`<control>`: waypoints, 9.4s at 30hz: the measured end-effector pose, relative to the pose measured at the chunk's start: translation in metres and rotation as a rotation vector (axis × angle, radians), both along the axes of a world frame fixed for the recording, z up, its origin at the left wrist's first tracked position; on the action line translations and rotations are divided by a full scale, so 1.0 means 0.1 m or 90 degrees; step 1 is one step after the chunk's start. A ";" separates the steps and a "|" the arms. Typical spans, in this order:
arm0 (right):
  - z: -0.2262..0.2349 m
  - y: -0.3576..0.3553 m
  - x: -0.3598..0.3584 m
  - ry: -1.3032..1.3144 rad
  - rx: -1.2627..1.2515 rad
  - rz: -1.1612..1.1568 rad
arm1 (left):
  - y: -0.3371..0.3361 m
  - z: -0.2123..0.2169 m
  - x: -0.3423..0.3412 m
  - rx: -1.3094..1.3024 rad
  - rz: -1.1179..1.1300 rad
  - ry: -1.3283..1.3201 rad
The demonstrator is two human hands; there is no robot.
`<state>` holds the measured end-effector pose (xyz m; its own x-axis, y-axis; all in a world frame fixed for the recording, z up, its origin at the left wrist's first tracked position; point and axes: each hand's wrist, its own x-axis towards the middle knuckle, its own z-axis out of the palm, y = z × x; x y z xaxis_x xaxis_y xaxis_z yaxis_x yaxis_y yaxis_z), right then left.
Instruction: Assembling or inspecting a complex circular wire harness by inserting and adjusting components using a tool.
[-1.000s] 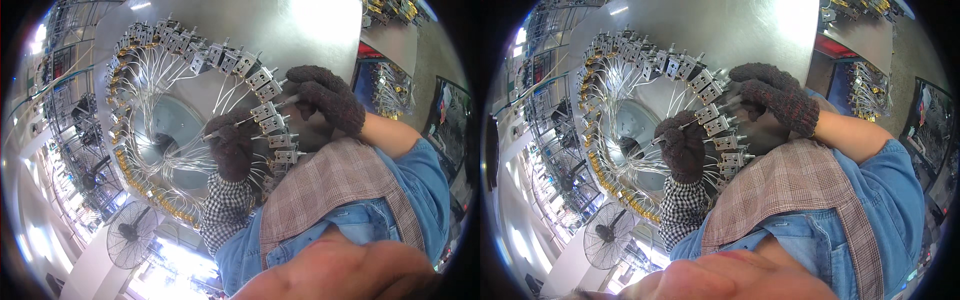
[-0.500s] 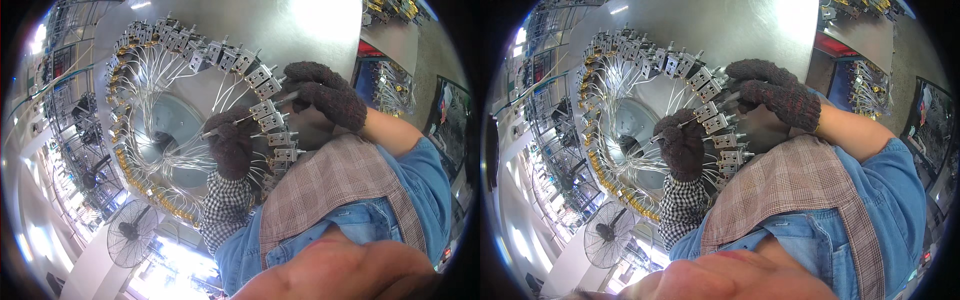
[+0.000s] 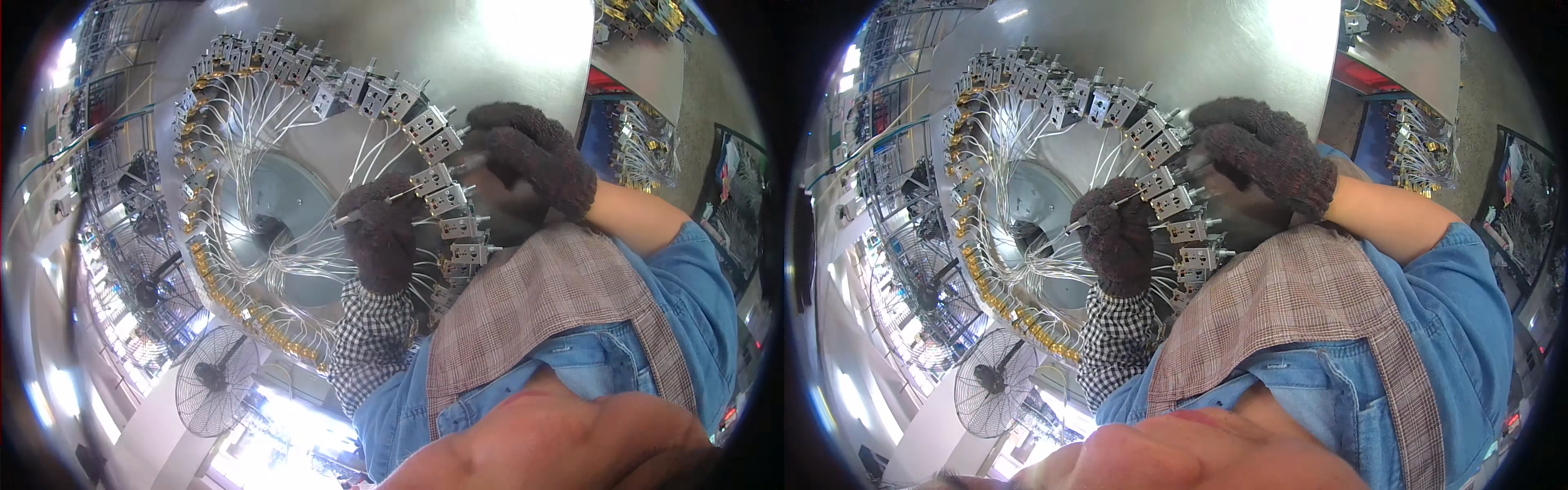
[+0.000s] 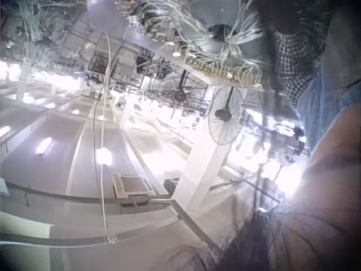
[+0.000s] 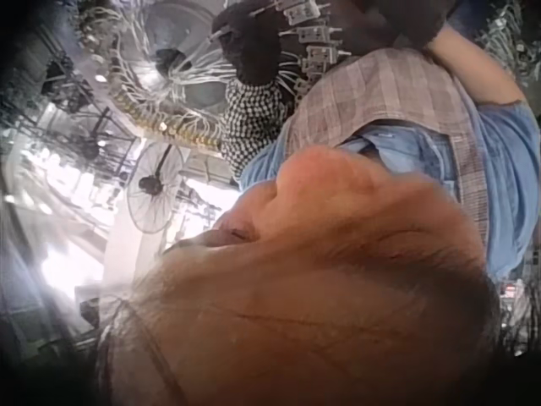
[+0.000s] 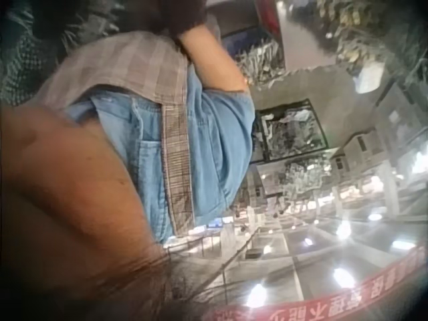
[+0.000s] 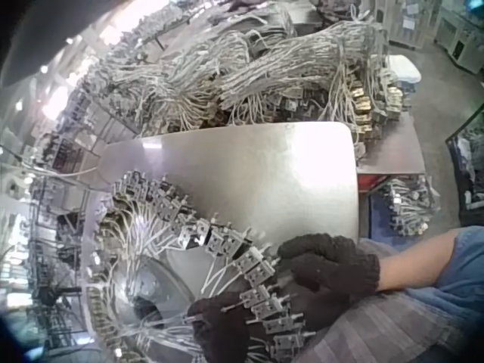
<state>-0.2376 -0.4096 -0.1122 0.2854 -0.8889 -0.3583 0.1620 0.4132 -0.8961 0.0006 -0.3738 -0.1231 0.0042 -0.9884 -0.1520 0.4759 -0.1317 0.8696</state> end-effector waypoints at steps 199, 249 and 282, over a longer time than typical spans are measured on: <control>-0.08 0.17 -0.17 -0.053 0.115 0.138 | 0.20 0.18 -0.10 0.101 0.062 0.022; 0.21 -0.67 0.22 -0.328 0.026 -0.185 | 0.20 0.22 -0.11 0.052 -0.016 -0.056; 0.11 -0.12 0.09 -0.488 0.085 0.057 | -0.15 0.12 -0.04 -0.040 -0.160 -0.149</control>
